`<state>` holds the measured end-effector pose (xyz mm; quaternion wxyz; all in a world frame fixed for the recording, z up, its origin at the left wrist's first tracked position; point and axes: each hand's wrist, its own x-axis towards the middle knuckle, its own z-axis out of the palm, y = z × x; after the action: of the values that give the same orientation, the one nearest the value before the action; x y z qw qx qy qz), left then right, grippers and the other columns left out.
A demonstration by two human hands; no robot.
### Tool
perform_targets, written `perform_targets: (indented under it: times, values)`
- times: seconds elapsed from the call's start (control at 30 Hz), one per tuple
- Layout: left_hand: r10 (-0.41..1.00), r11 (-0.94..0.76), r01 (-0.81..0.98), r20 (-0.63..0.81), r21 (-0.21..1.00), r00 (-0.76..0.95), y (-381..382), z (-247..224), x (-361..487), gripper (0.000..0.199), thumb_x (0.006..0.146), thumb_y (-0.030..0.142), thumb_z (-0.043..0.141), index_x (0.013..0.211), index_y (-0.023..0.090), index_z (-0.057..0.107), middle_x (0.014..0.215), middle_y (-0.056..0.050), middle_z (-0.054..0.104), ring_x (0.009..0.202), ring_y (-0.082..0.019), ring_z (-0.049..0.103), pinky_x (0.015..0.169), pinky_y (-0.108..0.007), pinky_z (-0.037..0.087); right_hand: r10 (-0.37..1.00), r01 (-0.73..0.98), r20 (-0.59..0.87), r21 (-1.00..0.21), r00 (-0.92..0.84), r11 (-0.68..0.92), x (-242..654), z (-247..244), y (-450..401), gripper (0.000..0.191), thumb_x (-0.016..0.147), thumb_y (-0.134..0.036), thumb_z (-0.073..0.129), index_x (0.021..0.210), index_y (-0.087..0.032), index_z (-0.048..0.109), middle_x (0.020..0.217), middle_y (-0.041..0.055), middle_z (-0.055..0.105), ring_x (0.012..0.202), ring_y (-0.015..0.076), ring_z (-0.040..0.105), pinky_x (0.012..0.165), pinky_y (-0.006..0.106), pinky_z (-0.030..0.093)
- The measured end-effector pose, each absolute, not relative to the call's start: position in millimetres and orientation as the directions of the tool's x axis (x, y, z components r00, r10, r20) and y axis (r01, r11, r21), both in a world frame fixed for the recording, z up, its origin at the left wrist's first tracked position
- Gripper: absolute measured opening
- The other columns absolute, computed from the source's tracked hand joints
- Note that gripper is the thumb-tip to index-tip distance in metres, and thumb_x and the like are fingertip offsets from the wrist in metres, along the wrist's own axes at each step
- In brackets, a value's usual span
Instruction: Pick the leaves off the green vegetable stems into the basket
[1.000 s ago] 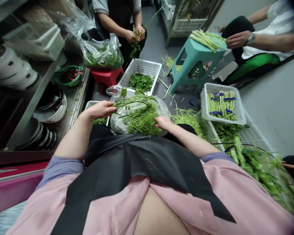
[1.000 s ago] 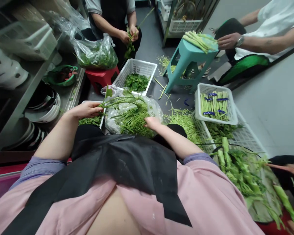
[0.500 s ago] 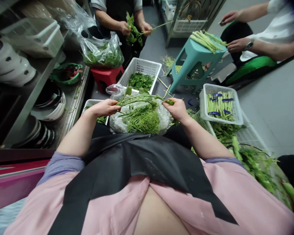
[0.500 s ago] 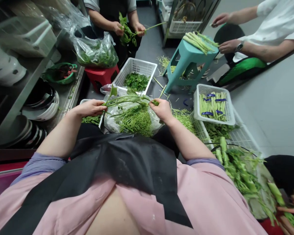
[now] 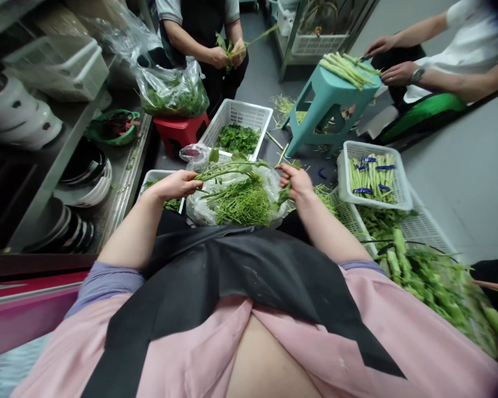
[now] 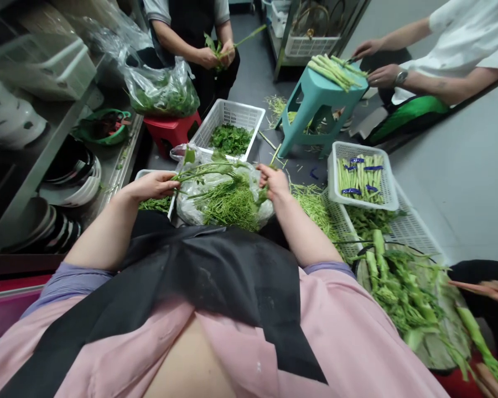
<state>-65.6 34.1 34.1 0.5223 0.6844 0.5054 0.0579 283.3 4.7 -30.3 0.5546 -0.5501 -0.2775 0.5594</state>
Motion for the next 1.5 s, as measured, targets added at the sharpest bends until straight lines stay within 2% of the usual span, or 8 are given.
perform_targets:
  times: [0.17,0.27,0.33,0.53,0.77,0.97,1.23,1.5]
  values:
    - [0.764,0.137,0.59,-0.464,0.796,0.448,39,31,-78,0.021,0.083,0.036,0.058,0.083,0.017,0.053,0.052,0.008,0.032,0.04,-0.005,0.03,0.04,-0.017,0.02,0.858,0.248,-0.202,-0.904,0.472,-0.349,330,-51,0,0.025,0.072,-0.037,0.066,0.08,-0.014,0.06,0.047,-0.0069,0.042,0.043,0.0077,0.038,0.047,0.023,0.037]
    - [0.77,0.143,0.584,-0.46,0.799,0.441,40,30,-74,0.02,0.084,0.035,0.057,0.084,0.016,0.052,0.052,0.008,0.034,0.039,-0.005,0.03,0.04,-0.017,0.02,0.936,0.846,-0.351,-0.491,0.029,-0.21,292,-63,-19,0.054,0.067,-0.024,0.072,0.118,-0.011,0.063,0.088,0.0102,0.07,0.074,0.0186,0.064,0.068,0.028,0.049]
    - [0.776,0.125,0.59,-0.45,0.797,0.443,40,30,-70,0.02,0.084,0.035,0.056,0.085,0.016,0.053,0.053,0.007,0.035,0.04,-0.005,0.031,0.039,-0.017,0.021,0.867,0.968,-0.476,-0.25,-0.148,0.028,259,-66,-31,0.078,0.072,-0.018,0.068,0.144,-0.011,0.041,0.11,0.0206,0.068,0.092,0.0264,0.067,0.078,0.033,0.05]
    - [0.776,0.143,0.585,-0.458,0.799,0.435,38,35,-64,0.019,0.085,0.035,0.055,0.084,0.016,0.052,0.052,0.008,0.034,0.04,-0.004,0.03,0.04,-0.017,0.021,0.925,0.983,-0.333,-0.076,-0.18,0.164,247,-34,-33,0.036,0.087,-0.021,0.049,0.119,-0.013,0.063,0.106,0.0213,0.068,0.098,0.0323,0.066,0.082,0.039,0.049]
    - [0.72,-0.007,0.66,-0.454,0.751,0.525,35,30,-48,0.021,0.085,0.036,0.054,0.081,0.015,0.053,0.054,0.005,0.037,0.043,-0.006,0.032,0.041,-0.019,0.023,0.902,0.909,0.219,-0.111,-0.371,0.401,247,23,-15,0.042,0.094,-0.021,0.041,0.133,-0.018,0.057,0.12,0.0133,0.063,0.106,0.023,0.055,0.086,0.031,0.045]
    - [0.637,-0.126,0.688,-0.473,0.715,0.609,33,36,-29,0.024,0.084,0.039,0.052,0.077,0.017,0.049,0.059,0.003,0.042,0.047,-0.007,0.037,0.046,-0.021,0.028,0.805,0.804,0.031,-0.032,-0.593,0.594,230,22,13,0.026,0.089,-0.024,0.053,0.108,-0.017,0.069,0.101,0.0099,0.068,0.098,0.0223,0.053,0.073,0.03,0.042]
    - [0.654,-0.405,0.737,-0.392,0.541,0.647,40,26,-21,0.028,0.084,0.041,0.051,0.084,0.014,0.059,0.066,0.0,0.054,0.058,-0.01,0.045,0.056,-0.022,0.033,0.855,0.855,-0.016,-0.019,-0.518,0.518,246,16,-3,0.031,0.087,-0.026,0.054,0.113,-0.018,0.068,0.101,0.0084,0.071,0.091,0.0202,0.062,0.069,0.028,0.041]
    - [0.737,-0.506,0.836,-0.396,0.213,0.547,45,16,-24,0.041,0.092,0.045,0.041,0.103,0.015,0.067,0.087,-0.009,0.069,0.076,-0.018,0.06,0.067,-0.025,0.038,0.939,0.902,-0.074,-0.31,-0.337,0.299,268,10,-10,0.033,0.083,-0.024,0.055,0.111,-0.016,0.071,0.105,0.0106,0.072,0.095,0.0221,0.066,0.081,0.029,0.047]
